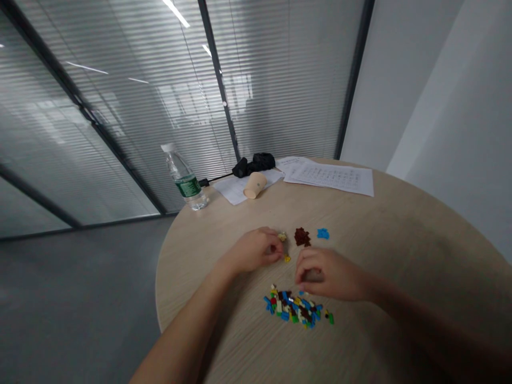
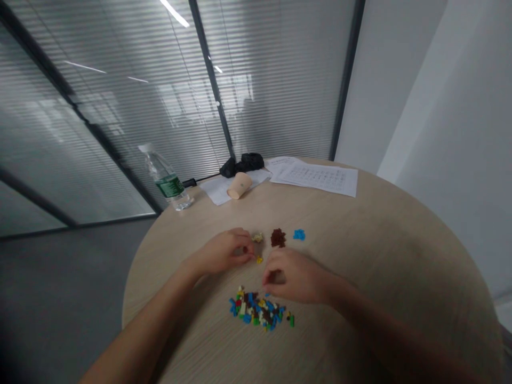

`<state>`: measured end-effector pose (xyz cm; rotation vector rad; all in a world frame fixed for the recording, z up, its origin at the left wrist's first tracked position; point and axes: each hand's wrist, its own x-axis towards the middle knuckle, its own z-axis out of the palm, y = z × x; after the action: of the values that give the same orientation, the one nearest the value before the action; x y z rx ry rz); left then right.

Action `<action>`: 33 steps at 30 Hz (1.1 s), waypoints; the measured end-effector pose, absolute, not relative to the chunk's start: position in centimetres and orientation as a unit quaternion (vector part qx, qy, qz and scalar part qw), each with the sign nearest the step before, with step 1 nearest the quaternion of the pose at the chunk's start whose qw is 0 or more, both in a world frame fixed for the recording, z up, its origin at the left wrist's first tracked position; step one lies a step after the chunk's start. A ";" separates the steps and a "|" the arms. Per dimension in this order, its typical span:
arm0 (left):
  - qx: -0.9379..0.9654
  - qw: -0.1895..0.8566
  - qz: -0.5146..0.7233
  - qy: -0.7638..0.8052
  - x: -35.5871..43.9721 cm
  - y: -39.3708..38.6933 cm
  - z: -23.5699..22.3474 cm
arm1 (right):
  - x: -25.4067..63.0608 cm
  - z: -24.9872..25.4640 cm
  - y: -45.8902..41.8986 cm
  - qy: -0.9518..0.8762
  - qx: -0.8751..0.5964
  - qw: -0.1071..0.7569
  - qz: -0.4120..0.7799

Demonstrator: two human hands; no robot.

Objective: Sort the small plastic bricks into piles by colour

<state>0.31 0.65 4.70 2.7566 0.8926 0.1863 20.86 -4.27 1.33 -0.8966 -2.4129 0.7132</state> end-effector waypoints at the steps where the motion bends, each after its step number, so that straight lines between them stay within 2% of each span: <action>1: 0.943 0.117 0.063 0.305 0.3 0.6 4.6 | 20.8 1.4 -4.4 -0.880 -0.325 0.229 0.261; 20: 0.937 0.105 0.080 0.324 -0.5 1.1 4.6 | 20.4 1.1 -4.6 -0.862 -0.358 0.197 0.300; 33: 0.941 0.110 0.081 0.311 0.0 0.9 4.3 | 19.5 1.2 -5.4 -0.876 -0.350 0.216 0.254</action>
<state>0.01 0.91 4.30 2.7639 0.9139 0.2388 19.52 -5.42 1.23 -0.9687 -2.4263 0.7028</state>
